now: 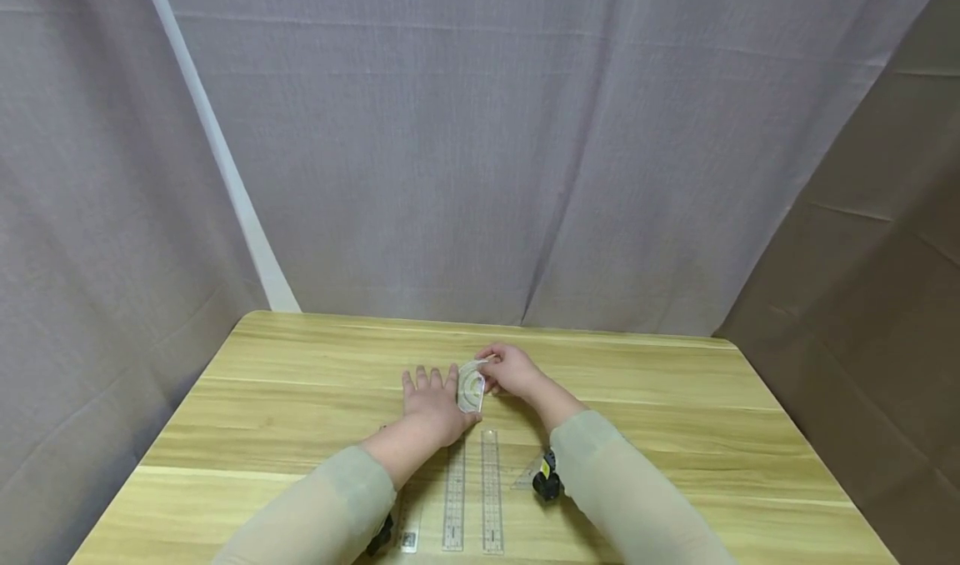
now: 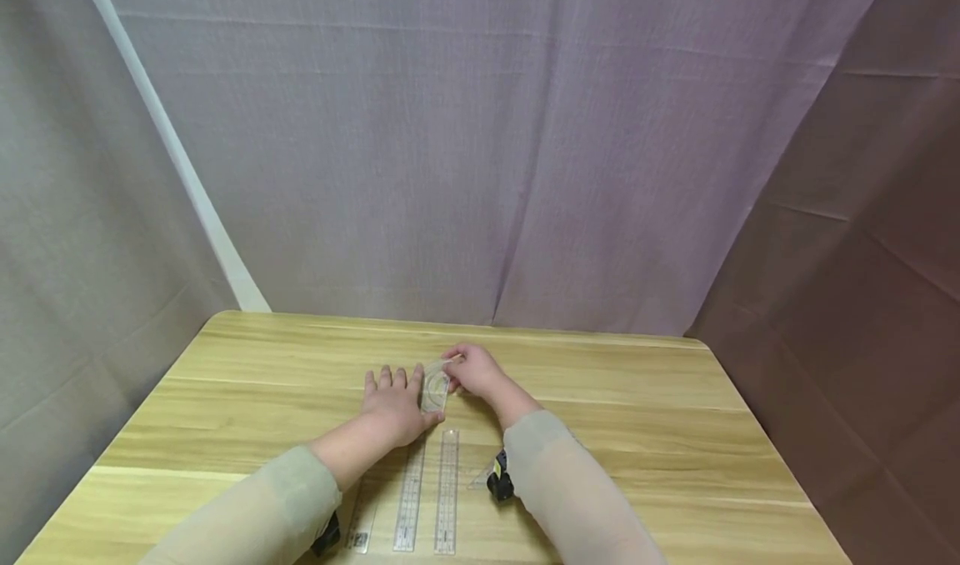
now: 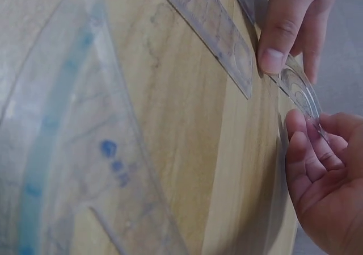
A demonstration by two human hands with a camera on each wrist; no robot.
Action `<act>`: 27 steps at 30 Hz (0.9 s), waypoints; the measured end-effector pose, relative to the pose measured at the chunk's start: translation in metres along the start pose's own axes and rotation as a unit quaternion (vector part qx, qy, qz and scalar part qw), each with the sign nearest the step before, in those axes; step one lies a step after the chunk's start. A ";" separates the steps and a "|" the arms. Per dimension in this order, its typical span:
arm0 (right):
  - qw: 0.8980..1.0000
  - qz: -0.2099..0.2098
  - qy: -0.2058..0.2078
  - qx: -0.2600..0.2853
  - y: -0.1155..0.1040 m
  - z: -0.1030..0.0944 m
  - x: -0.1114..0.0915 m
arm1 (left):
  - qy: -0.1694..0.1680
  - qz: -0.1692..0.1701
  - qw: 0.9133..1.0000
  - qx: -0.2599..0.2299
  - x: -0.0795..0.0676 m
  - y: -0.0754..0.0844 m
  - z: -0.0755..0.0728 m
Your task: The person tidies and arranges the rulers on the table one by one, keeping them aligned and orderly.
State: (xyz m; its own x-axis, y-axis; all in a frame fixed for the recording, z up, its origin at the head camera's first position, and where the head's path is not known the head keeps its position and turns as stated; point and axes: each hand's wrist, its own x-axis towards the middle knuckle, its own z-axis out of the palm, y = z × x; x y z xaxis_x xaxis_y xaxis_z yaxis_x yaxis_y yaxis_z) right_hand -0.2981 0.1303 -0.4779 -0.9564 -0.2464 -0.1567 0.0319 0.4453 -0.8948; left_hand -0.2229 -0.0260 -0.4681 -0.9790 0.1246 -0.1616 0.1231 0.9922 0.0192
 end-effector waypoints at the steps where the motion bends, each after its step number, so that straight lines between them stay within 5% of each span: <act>1: 1.000 -0.001 -0.001 -0.001 0.000 0.000 0.000 | 0.001 0.001 1.000 -0.001 0.000 0.000 0.000; 17: 0.997 0.007 -0.026 0.068 0.006 -0.005 -0.004 | 0.012 0.025 0.999 -0.018 -0.002 0.001 -0.001; 27: 0.991 0.018 -0.001 0.131 0.015 -0.011 -0.008 | 0.020 0.044 0.999 -0.024 -0.003 0.001 0.000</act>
State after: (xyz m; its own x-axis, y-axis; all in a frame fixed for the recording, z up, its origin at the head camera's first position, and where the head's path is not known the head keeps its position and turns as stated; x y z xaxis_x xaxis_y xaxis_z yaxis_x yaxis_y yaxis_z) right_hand -0.2936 0.1482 -0.4851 -0.9528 -0.2360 -0.1910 0.1407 0.2144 -0.9666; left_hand -0.2204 -0.0252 -0.4673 -0.9704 0.2107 -0.1180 0.2024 0.9762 0.0783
